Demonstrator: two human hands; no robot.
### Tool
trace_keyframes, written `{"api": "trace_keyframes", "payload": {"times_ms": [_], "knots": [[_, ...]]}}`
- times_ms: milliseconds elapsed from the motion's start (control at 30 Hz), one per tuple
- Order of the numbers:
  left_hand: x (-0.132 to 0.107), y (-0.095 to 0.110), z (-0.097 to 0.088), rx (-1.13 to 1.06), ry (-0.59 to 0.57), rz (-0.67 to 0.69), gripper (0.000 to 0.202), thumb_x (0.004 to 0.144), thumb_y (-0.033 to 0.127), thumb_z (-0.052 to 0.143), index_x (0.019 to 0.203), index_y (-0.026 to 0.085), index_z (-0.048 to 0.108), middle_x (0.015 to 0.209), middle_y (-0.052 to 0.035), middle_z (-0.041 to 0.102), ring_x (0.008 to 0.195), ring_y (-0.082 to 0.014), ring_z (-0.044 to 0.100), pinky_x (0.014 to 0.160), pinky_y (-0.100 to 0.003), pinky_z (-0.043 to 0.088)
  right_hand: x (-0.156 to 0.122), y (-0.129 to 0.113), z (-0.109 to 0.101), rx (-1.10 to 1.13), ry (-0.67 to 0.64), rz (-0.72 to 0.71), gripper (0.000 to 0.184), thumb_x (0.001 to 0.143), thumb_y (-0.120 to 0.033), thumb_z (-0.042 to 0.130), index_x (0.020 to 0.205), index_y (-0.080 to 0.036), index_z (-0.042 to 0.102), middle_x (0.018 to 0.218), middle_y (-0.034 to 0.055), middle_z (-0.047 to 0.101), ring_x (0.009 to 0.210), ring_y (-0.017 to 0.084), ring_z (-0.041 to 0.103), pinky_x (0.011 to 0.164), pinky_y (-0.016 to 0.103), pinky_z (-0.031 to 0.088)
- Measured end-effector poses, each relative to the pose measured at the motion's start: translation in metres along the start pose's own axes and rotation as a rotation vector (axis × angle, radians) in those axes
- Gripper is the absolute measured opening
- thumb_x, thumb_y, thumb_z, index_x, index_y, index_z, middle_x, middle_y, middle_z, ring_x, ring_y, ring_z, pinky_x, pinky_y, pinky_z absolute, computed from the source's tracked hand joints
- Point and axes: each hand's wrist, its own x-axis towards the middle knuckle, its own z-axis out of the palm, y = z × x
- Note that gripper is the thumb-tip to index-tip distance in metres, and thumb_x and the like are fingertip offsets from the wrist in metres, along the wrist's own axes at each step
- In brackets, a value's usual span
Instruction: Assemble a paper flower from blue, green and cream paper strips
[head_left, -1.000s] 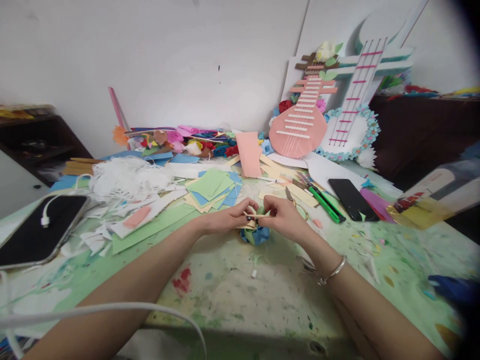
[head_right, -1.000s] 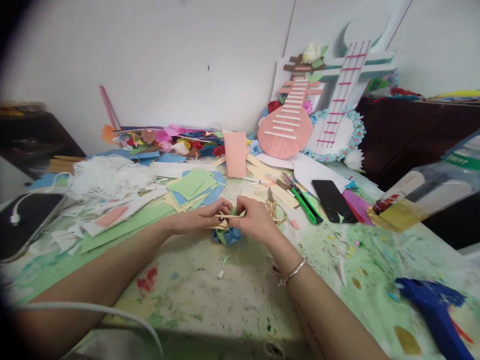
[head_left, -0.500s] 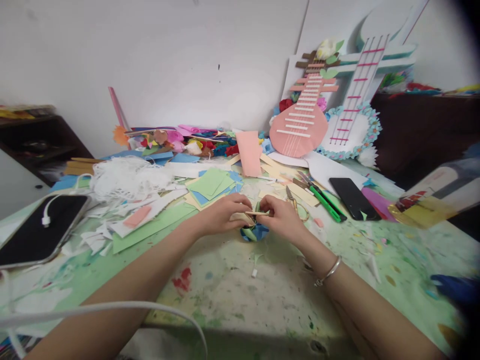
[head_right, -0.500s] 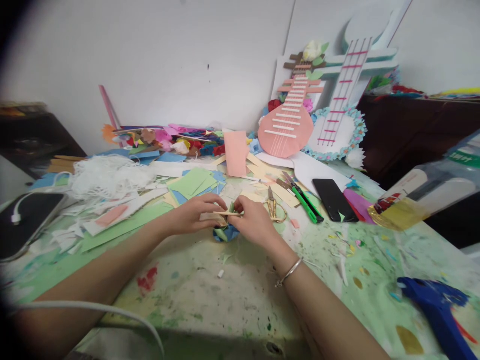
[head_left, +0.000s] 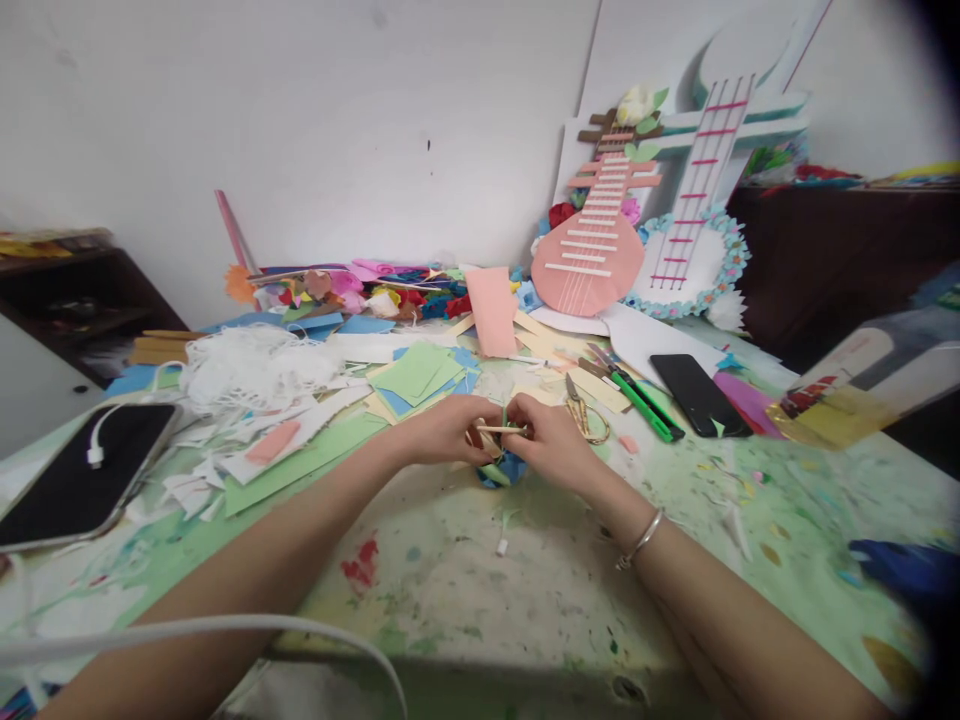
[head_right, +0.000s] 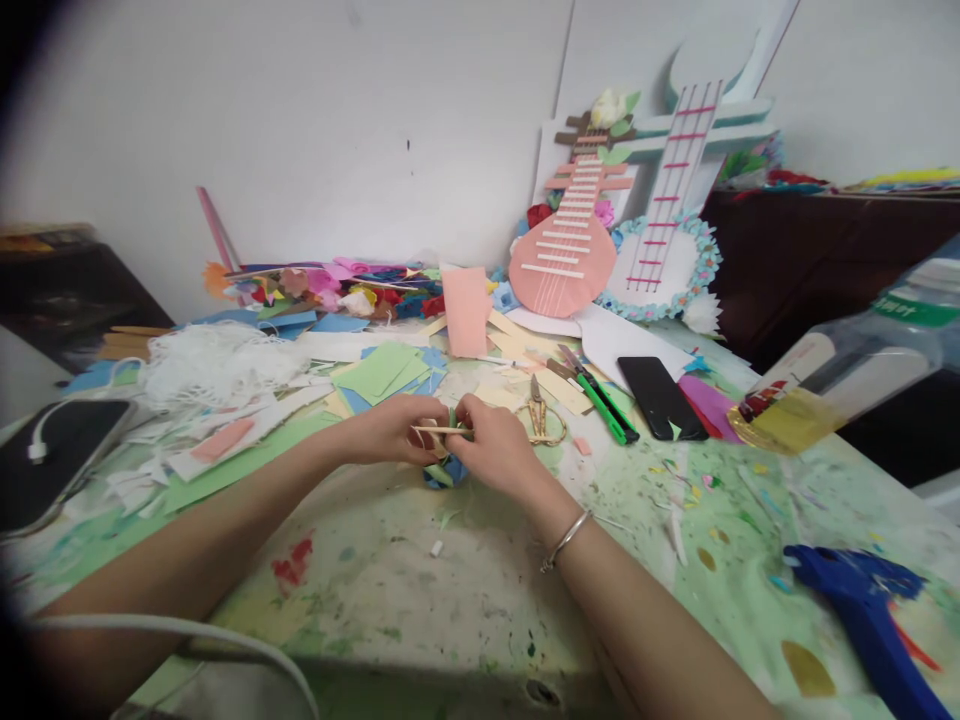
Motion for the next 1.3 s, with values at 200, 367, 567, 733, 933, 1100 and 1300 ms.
{"api": "trace_keyframes", "payload": {"times_ms": [200, 367, 567, 733, 933, 1100, 1300], "knots": [[0.002, -0.007, 0.002, 0.019, 0.067, 0.067, 0.005, 0.066, 0.019, 0.057, 0.067, 0.014, 0.056, 0.065, 0.0007, 0.052, 0.061, -0.0099, 0.046, 0.058, -0.019, 0.036, -0.001, 0.004, -0.003, -0.044, -0.027, -0.011, 0.011, 0.071, -0.025, 0.049, 0.081, -0.02, 0.052, 0.07, 0.0002, 0.059, 0.063, 0.014, 0.05, 0.053, 0.023, 0.024], [-0.001, -0.017, 0.014, 0.009, 0.123, 0.107, 0.019, 0.081, 0.029, 0.049, 0.082, 0.015, 0.062, 0.076, -0.0036, 0.058, 0.07, -0.012, 0.05, 0.064, -0.021, 0.038, 0.001, 0.013, -0.005, -0.128, -0.069, -0.002, 0.017, 0.073, -0.03, 0.05, 0.087, -0.02, 0.054, 0.076, 0.0021, 0.063, 0.07, 0.016, 0.054, 0.055, 0.023, 0.027], [-0.001, -0.024, 0.026, 0.105, 0.182, 0.181, 0.023, 0.086, 0.032, 0.045, 0.089, 0.015, 0.06, 0.083, -0.0067, 0.058, 0.076, -0.0135, 0.052, 0.067, -0.023, 0.04, 0.003, 0.019, -0.009, -0.123, -0.099, -0.01, 0.018, 0.071, -0.026, 0.05, 0.087, -0.02, 0.055, 0.078, 0.0023, 0.065, 0.071, 0.017, 0.056, 0.057, 0.023, 0.029], [-0.002, -0.02, 0.028, 0.269, 0.235, 0.276, 0.018, 0.086, 0.027, 0.046, 0.089, 0.017, 0.06, 0.084, -0.0068, 0.061, 0.085, -0.0163, 0.051, 0.078, -0.028, 0.039, 0.002, 0.018, -0.012, -0.062, -0.115, -0.018, 0.018, 0.068, -0.023, 0.05, 0.085, -0.019, 0.056, 0.078, 0.0019, 0.064, 0.067, 0.014, 0.054, 0.056, 0.022, 0.03], [0.0, -0.021, 0.034, 0.244, 0.289, 0.325, 0.014, 0.084, 0.022, 0.048, 0.089, 0.017, 0.06, 0.078, -0.005, 0.061, 0.084, -0.0164, 0.051, 0.083, -0.032, 0.038, 0.002, 0.018, -0.012, -0.01, -0.12, 0.0, 0.02, 0.066, -0.021, 0.051, 0.085, -0.019, 0.058, 0.075, 0.0018, 0.065, 0.064, 0.014, 0.053, 0.054, 0.022, 0.03], [0.0, -0.022, 0.038, 0.159, 0.32, 0.376, 0.015, 0.084, 0.02, 0.048, 0.092, 0.016, 0.06, 0.073, -0.0051, 0.06, 0.076, -0.0149, 0.051, 0.075, -0.029, 0.042, 0.003, 0.018, -0.012, -0.024, -0.131, 0.009, 0.02, 0.066, -0.022, 0.052, 0.084, -0.02, 0.06, 0.072, 0.0016, 0.064, 0.064, 0.014, 0.053, 0.053, 0.022, 0.03], [-0.002, -0.024, 0.032, 0.233, 0.314, 0.338, 0.016, 0.082, 0.022, 0.052, 0.09, 0.017, 0.065, 0.075, -0.0061, 0.063, 0.076, -0.0151, 0.056, 0.078, -0.031, 0.042, 0.004, 0.018, -0.012, -0.061, -0.137, 0.074, 0.02, 0.068, -0.027, 0.053, 0.085, -0.02, 0.061, 0.076, 0.0024, 0.065, 0.066, 0.015, 0.055, 0.053, 0.023, 0.03]]}}
